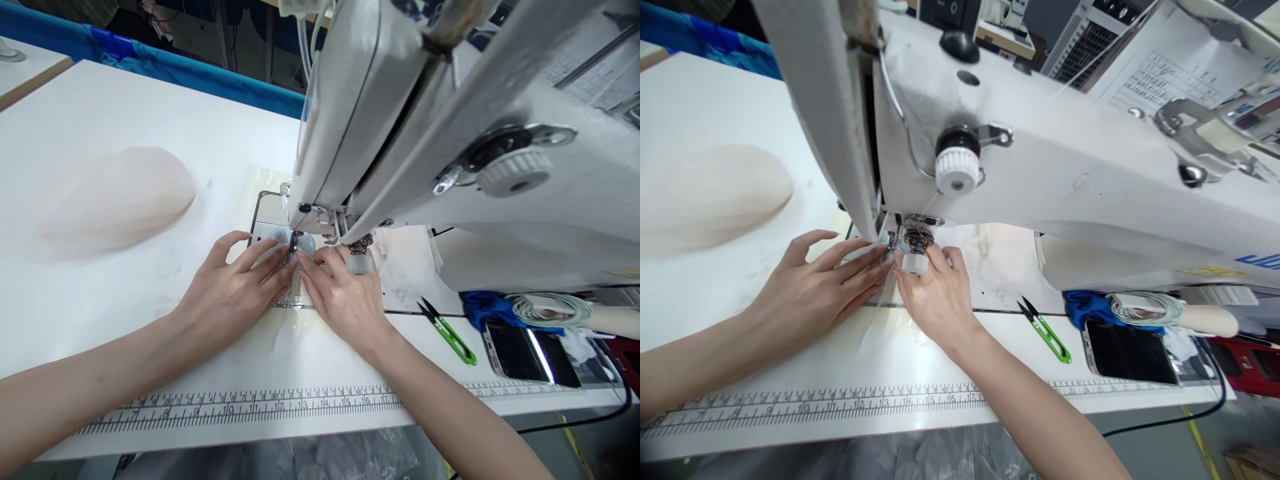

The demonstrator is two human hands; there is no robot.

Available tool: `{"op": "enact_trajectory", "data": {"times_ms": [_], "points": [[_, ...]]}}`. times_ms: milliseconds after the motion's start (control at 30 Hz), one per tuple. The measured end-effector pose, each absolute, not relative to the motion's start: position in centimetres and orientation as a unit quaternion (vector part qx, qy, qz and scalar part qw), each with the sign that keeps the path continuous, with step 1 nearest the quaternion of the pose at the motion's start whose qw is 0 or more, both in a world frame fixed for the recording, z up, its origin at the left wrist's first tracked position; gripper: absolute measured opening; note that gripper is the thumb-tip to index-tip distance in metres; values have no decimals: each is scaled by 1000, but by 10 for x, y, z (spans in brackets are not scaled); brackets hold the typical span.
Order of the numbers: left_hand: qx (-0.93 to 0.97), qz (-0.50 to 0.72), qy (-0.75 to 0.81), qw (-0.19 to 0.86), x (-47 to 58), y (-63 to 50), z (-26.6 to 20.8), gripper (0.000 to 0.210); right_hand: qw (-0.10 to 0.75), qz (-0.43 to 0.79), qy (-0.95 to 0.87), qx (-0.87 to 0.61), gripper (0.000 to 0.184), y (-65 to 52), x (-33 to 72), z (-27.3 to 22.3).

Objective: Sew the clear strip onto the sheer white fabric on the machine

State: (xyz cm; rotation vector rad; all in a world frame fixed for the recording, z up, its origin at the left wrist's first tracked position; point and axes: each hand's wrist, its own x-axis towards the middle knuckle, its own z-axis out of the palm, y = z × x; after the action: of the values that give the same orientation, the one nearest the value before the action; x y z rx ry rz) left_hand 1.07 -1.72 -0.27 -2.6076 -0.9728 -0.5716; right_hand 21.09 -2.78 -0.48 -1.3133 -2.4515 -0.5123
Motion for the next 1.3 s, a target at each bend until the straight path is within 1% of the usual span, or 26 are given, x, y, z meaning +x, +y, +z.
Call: {"op": "enact_trajectory", "data": {"times_ms": [200,433,500,600,633,667,700,733,767,833,867,933,967,1033,1100,1167,1233,1300], "points": [[-907,-199,-339,151,10,-14,-2,29,159,-182,-851,-466,27,-26,211,-4],[-908,-212,-342,115,9,-12,-4,29,145,-173,-851,-473,27,-25,212,-3],[-912,-224,-333,83,5,-15,1,26,144,-169,-858,-463,24,-26,215,2],[-923,-197,-327,-36,-4,-24,18,18,160,-144,-861,-462,22,-32,220,15],[-927,-170,-324,-83,-7,-29,25,17,162,-123,-860,-468,20,-35,221,21],[-930,-139,-319,-118,-9,-34,31,21,155,-87,-863,-473,17,-37,223,26],[-932,-110,-316,-137,-11,-39,35,27,139,-38,-869,-473,17,-40,223,32],[-935,-84,-315,-140,-11,-44,38,30,114,23,-879,-463,22,-42,223,36],[-938,-65,-315,-128,-10,-49,38,28,89,82,-885,-449,23,-44,223,40],[-943,-42,-321,-74,-6,-53,34,21,55,162,-885,-433,11,-47,220,44],[-944,-38,-326,-40,-3,-54,30,20,52,181,-879,-439,9,-48,219,45],[-941,-43,-336,9,2,-49,20,21,66,197,-858,-469,16,-48,216,45],[-939,-53,-340,4,4,-45,16,21,80,205,-847,-484,16,-47,215,44],[-931,-73,-353,-62,6,-35,12,24,114,222,-831,-497,13,-46,214,42],[-909,-99,-378,-148,8,-25,12,25,137,223,-832,-489,11,-45,214,38],[-880,-127,-407,-208,9,-18,17,24,145,192,-846,-476,16,-44,216,33],[-863,-146,-419,-240,9,-12,23,27,163,132,-853,-478,23,-44,217,27],[-862,-153,-414,-249,9,-6,29,34,213,57,-843,-490,27,-42,219,22]]}}
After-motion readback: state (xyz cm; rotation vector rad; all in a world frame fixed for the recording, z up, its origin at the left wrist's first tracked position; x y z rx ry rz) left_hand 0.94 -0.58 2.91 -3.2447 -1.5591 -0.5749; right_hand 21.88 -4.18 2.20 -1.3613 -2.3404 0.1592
